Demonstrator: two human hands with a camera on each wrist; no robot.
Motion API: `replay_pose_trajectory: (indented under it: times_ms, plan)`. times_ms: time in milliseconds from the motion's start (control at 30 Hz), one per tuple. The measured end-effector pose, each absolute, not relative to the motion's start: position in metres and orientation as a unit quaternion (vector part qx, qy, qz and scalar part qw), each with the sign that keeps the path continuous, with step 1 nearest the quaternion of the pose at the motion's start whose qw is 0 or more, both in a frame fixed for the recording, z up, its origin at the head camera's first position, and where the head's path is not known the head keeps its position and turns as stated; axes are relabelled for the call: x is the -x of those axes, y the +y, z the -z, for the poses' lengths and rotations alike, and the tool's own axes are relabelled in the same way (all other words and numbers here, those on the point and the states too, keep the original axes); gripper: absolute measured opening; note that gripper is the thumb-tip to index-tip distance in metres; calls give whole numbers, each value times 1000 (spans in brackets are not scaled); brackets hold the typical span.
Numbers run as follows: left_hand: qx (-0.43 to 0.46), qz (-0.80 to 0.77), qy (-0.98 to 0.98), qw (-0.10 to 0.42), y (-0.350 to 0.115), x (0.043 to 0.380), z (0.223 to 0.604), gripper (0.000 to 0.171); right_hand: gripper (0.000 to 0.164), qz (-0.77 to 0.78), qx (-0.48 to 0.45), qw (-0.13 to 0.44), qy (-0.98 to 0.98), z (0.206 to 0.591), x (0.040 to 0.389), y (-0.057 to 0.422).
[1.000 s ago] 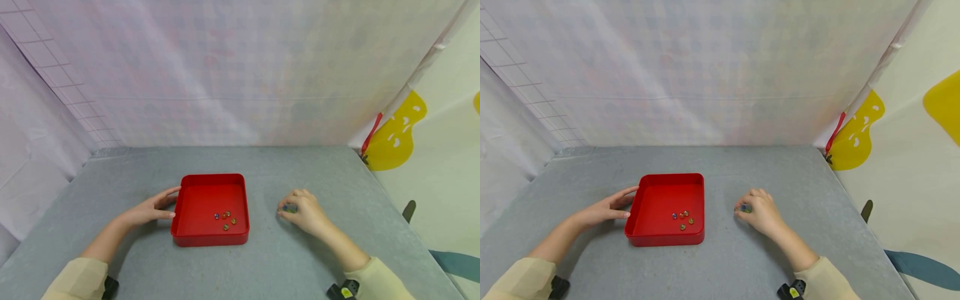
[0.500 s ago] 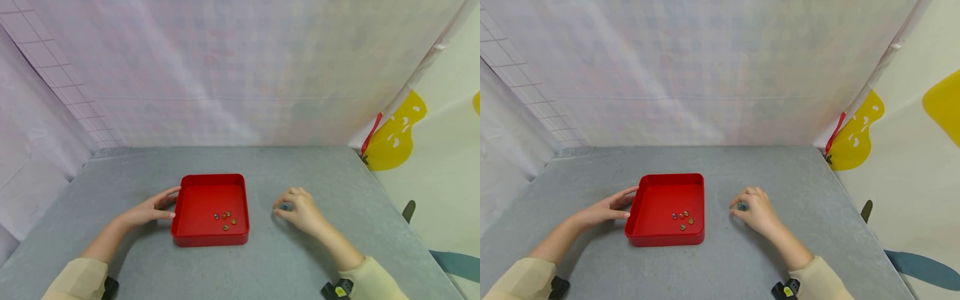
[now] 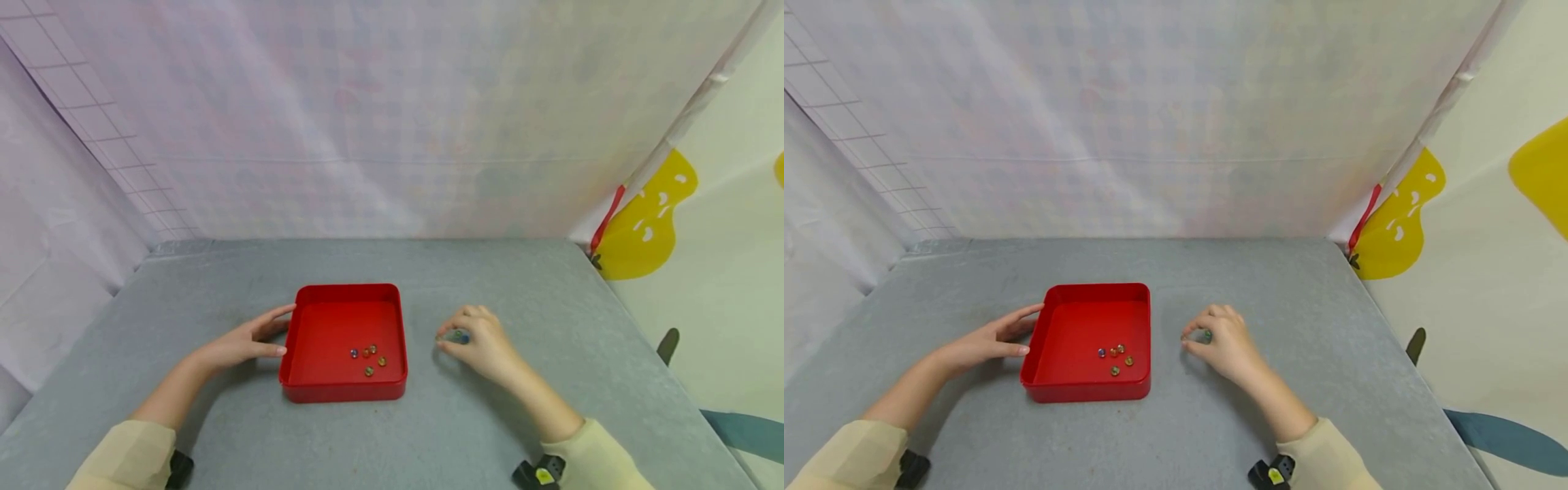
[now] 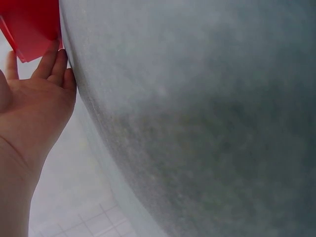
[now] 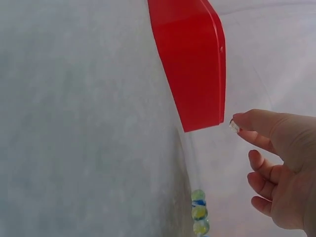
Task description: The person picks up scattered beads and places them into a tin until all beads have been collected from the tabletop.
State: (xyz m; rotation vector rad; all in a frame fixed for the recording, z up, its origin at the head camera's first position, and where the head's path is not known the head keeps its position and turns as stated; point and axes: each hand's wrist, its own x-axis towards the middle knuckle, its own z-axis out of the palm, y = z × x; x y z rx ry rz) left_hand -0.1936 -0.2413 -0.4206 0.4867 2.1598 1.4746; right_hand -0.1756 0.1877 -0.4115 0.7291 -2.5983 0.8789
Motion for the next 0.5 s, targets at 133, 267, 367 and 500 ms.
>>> replay_pose_trajectory:
  times_ms: [133,267,367,500]
  plan:
    - [-177,-538,789,238,-241,194,421,78,16,-315,-246,137,-906,408,176,183]
    - [-174,-539,790,237,-241,193,421,78,16,-323,-244,131,-905,405,176,178]
    - [-173,-539,790,237,-241,193,421,78,15,-328,-245,131,-903,403,176,176]
    - [-175,-539,789,238,-241,193,421,78,15,-331,-246,133,-901,401,177,172]
